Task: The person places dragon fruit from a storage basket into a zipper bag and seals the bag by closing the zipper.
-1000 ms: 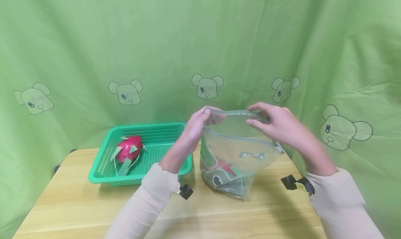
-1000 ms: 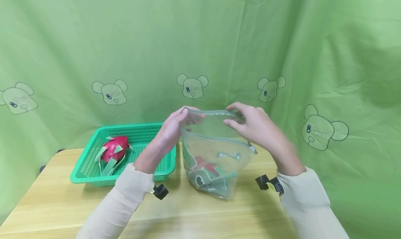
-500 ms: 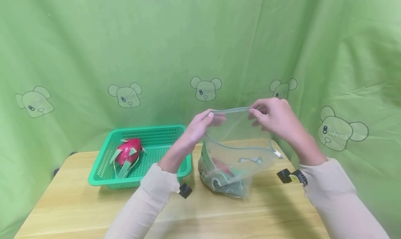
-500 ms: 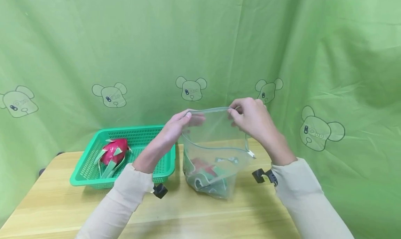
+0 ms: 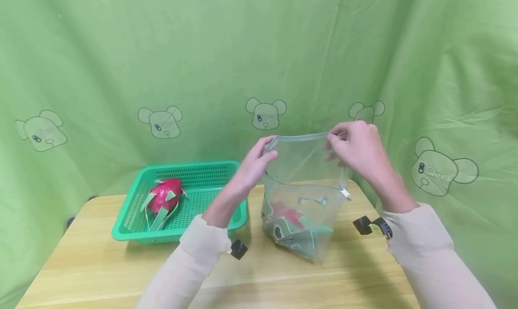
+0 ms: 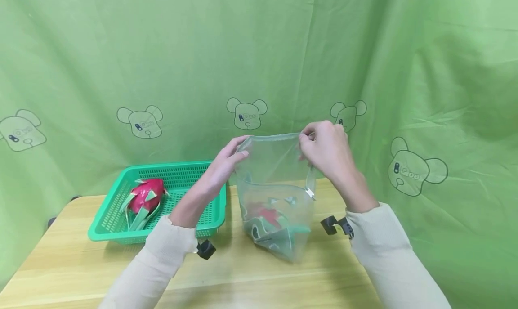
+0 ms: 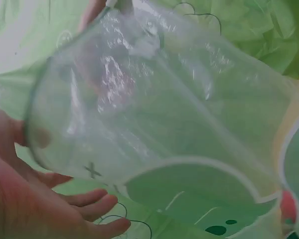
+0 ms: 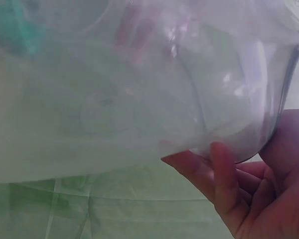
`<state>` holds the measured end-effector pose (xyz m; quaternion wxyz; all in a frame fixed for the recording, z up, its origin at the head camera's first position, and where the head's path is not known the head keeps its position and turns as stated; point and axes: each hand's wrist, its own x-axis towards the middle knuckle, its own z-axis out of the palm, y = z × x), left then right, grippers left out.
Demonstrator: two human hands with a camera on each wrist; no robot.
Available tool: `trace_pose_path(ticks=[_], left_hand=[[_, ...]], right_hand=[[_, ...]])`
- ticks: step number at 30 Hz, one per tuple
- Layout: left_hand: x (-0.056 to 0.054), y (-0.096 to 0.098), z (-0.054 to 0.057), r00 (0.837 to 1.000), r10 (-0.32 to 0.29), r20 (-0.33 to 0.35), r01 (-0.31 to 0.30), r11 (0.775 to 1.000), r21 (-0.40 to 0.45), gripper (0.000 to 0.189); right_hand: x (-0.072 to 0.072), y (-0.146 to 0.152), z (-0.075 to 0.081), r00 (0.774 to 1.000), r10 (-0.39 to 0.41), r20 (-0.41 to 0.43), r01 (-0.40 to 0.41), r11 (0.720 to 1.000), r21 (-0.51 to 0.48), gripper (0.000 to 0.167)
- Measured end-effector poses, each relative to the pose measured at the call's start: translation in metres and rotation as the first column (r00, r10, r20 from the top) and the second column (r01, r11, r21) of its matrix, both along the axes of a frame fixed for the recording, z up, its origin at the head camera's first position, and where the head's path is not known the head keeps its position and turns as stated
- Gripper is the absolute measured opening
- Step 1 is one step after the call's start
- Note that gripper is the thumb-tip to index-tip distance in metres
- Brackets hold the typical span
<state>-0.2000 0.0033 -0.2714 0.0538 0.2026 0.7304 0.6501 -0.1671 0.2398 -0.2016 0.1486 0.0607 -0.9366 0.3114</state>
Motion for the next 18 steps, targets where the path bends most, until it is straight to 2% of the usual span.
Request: trace_pose_path(ticks=[4, 9, 13, 15, 18], left_hand=[[0.013, -0.001, -0.006, 1.000, 0.018, -0.005, -0.018, 1.000, 0.000, 0.065], [0.024, 0.009, -0.008, 0.999, 0.029, -0.035, -0.031, 0.999, -0.041, 0.070], [0.025, 0.012, -0.008, 0.997, 0.034, -0.072, -0.037, 0.998, -0.040, 0.068], [0.023, 0.011, -0.010, 0.996, 0.032, -0.082, -0.033, 0.999, -0.008, 0.068], [0.020, 0.007, -0.013, 0.996, 0.022, -0.090, -0.019, 0.999, 0.031, 0.069]], right_hand=[[0.000, 0.000, 0.001, 0.999, -0.034, 0.002, 0.034, 0.999, -0.009, 0.028], [0.005, -0.001, 0.005, 0.999, -0.040, 0.003, 0.040, 0.999, 0.029, 0.029], [0.009, -0.001, 0.008, 0.999, -0.014, 0.050, 0.009, 0.996, 0.092, 0.032], [0.009, 0.001, 0.008, 0.996, 0.009, 0.086, -0.017, 0.995, 0.102, 0.034], [0.010, 0.006, 0.005, 0.995, 0.027, 0.096, -0.036, 0.995, 0.096, 0.035]])
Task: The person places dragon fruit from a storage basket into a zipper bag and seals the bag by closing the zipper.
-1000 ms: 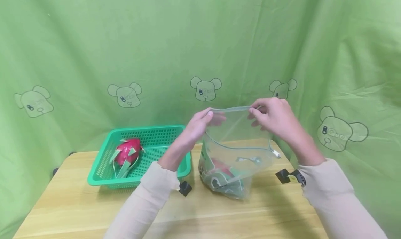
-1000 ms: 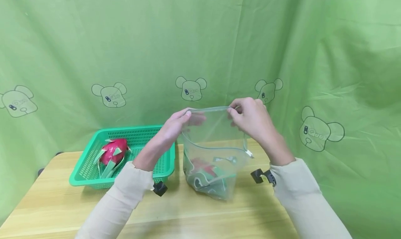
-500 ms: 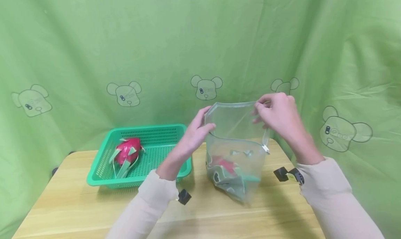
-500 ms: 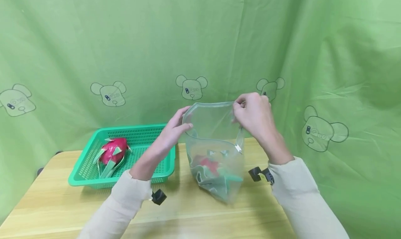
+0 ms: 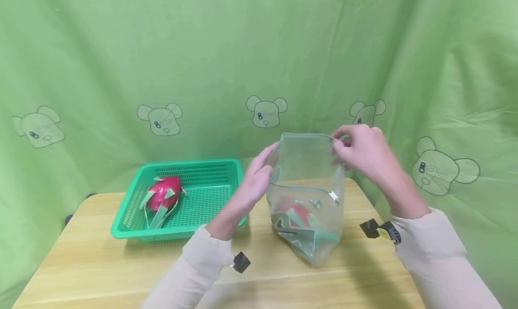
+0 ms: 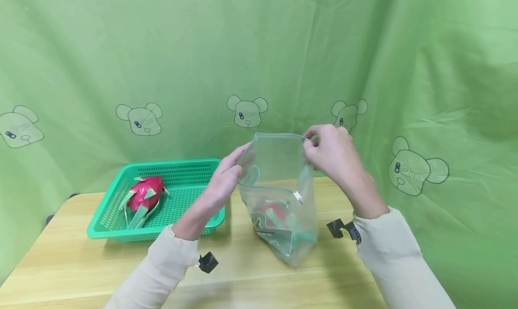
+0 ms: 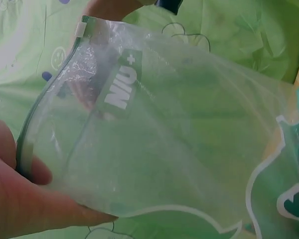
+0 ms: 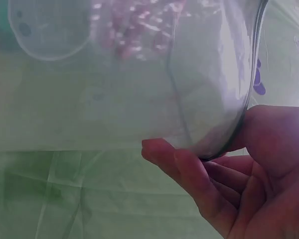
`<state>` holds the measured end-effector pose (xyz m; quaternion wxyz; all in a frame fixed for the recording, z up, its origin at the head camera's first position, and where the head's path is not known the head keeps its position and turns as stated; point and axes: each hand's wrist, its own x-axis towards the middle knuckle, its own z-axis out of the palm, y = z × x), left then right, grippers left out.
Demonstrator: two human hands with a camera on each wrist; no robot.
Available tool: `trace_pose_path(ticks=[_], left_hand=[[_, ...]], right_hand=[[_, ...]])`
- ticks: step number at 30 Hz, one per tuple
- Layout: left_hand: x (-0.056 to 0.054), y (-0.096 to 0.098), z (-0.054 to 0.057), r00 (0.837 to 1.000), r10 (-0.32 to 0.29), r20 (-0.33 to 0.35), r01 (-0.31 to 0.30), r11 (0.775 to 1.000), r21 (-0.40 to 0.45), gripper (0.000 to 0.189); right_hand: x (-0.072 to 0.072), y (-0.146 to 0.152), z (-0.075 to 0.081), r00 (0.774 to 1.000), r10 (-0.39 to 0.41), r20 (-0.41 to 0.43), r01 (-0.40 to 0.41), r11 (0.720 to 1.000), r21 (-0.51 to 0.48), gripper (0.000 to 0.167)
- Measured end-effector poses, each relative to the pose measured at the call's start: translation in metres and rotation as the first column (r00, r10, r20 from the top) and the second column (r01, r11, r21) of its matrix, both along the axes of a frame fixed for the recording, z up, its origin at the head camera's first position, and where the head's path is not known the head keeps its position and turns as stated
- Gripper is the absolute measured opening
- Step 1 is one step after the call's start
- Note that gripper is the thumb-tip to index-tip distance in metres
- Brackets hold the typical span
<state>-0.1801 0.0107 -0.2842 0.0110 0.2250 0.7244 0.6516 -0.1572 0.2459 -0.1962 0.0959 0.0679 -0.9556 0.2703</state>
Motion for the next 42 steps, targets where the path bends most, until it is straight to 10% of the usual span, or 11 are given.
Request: trace_pose_path(ticks=[24, 42], left_hand=[[-0.001, -0.023, -0.005, 0.989, -0.139, -0.042, 0.140, 0.990, 0.030, 0.056], [-0.027, -0.078, -0.030, 0.996, -0.020, -0.089, 0.011, 0.994, -0.106, 0.043]], right_hand=[[0.005, 0.009, -0.011, 0.993, -0.050, -0.103, 0.049, 0.999, -0.011, 0.035], [0.001, 0.010, -0.020, 0.983, -0.085, -0.160, 0.078, 0.996, -0.052, 0.033]])
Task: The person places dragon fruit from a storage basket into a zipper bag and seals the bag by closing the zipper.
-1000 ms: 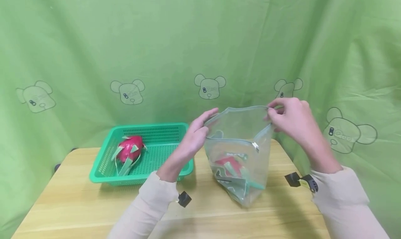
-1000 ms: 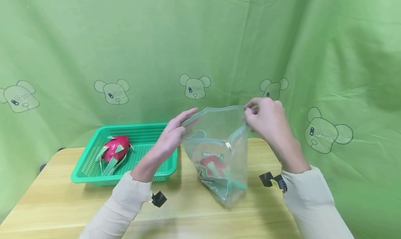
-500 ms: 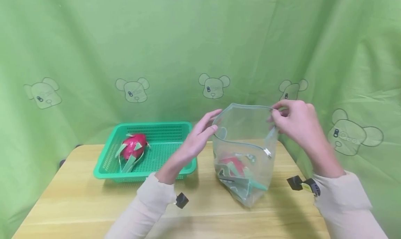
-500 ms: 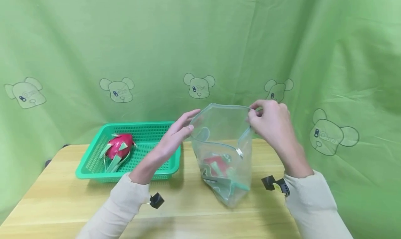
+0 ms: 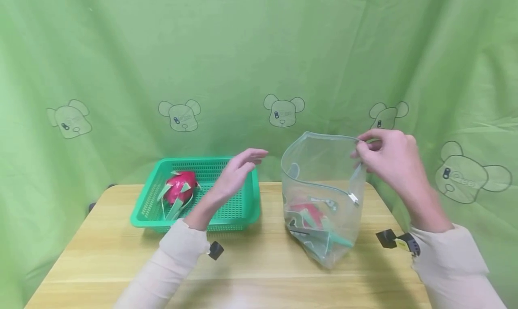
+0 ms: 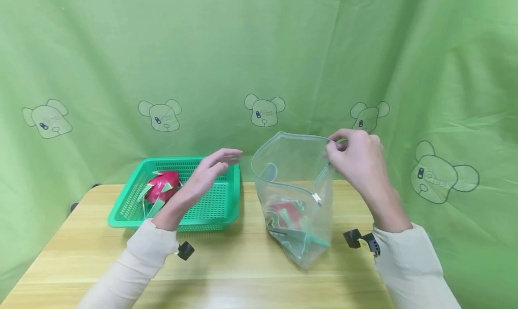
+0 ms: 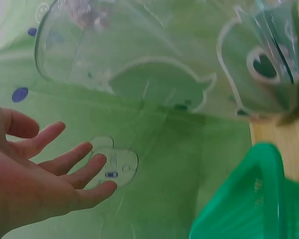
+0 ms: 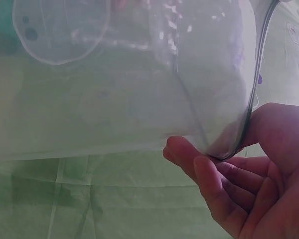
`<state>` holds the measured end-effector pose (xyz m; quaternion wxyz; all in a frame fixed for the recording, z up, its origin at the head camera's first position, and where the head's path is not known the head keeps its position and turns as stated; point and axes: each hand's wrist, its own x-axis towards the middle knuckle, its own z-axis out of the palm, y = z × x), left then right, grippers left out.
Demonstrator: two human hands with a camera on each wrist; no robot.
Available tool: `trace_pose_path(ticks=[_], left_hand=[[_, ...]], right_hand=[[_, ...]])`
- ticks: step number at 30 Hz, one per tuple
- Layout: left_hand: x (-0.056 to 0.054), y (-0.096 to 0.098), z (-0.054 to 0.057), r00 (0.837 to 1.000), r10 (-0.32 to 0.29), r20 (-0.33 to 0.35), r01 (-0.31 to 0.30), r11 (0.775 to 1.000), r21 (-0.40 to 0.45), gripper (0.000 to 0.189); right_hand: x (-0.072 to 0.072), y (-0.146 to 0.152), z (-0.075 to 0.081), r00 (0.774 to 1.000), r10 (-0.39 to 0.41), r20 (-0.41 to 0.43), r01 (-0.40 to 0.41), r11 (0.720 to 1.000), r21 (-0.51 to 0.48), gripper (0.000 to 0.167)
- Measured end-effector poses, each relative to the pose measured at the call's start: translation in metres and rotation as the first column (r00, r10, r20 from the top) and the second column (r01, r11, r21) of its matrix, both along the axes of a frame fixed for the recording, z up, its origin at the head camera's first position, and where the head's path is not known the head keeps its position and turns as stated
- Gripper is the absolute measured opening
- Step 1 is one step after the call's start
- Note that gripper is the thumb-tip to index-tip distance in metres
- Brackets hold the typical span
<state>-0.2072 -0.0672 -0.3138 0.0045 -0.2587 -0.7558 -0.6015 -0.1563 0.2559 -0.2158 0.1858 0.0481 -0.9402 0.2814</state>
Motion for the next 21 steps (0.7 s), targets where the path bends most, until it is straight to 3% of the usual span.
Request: trace_pose_path(ticks=[8, 21], left_hand=[[-0.007, -0.016, 0.000, 0.995, 0.069, -0.069, -0.076, 0.991, -0.108, 0.041], [-0.024, -0.046, -0.002, 0.975, 0.218, -0.028, -0.218, 0.943, -0.251, 0.037]], right_hand=[[0.001, 0.002, -0.003, 1.000, 0.005, -0.023, -0.005, 1.000, -0.003, 0.029], [0.004, -0.001, -0.004, 0.999, 0.013, -0.032, -0.013, 1.000, 0.006, 0.030]])
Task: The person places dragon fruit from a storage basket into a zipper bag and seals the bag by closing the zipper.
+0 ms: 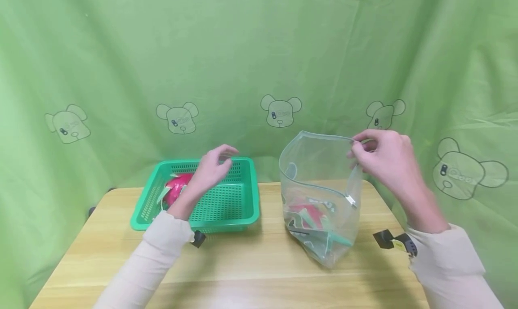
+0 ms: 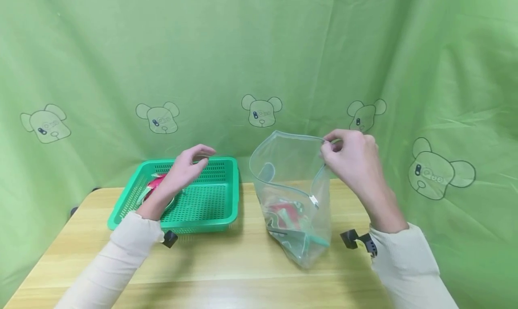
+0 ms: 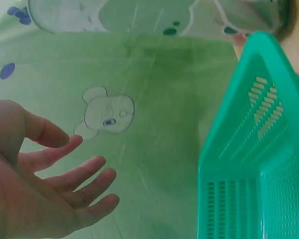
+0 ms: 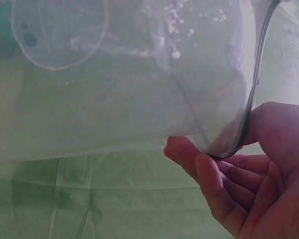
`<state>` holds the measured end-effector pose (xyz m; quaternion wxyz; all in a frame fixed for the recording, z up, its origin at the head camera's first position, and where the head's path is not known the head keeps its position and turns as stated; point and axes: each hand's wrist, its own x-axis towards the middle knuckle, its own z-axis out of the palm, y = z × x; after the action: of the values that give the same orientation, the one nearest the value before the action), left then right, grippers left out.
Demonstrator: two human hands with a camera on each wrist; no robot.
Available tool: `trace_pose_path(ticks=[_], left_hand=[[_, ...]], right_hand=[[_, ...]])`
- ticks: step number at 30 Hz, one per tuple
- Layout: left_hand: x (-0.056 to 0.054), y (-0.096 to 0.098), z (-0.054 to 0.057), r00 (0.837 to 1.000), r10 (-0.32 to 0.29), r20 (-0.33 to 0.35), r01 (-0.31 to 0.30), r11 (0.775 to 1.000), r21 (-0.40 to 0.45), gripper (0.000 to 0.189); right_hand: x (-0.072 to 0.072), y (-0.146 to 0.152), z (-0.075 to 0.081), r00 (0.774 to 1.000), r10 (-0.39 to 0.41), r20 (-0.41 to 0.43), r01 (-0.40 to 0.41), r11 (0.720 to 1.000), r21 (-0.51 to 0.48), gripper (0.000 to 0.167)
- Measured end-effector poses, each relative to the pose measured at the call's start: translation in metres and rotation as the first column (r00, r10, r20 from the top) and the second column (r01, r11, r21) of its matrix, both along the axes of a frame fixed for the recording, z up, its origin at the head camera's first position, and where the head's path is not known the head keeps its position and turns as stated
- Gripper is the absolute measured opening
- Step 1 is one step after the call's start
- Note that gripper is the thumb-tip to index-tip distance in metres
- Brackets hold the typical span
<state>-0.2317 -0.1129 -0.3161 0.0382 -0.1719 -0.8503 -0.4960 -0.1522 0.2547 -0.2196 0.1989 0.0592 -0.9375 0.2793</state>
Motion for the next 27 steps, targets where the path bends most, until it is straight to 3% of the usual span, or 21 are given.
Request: trace_pose_path(ticks=[6, 13, 18, 27], left_hand=[[-0.006, -0.014, -0.004, 0.998, 0.056, 0.015, -0.055, 0.997, -0.059, 0.037], [-0.017, -0.027, -0.010, 0.993, 0.114, -0.030, -0.117, 0.984, -0.135, 0.042], [-0.025, -0.035, -0.014, 0.991, 0.130, -0.037, -0.134, 0.978, -0.160, 0.042], [-0.038, -0.046, -0.015, 0.992, 0.129, 0.019, -0.122, 0.972, -0.200, 0.042]], right_hand=[[-0.001, -0.003, -0.001, 1.000, 0.002, -0.004, -0.002, 1.000, 0.015, 0.030], [-0.001, -0.005, 0.000, 1.000, 0.015, -0.008, -0.015, 1.000, 0.004, 0.029], [0.001, -0.004, 0.001, 1.000, 0.002, 0.009, -0.003, 1.000, 0.011, 0.030], [0.001, -0.003, 0.001, 1.000, -0.009, 0.007, 0.009, 0.999, 0.037, 0.029]])
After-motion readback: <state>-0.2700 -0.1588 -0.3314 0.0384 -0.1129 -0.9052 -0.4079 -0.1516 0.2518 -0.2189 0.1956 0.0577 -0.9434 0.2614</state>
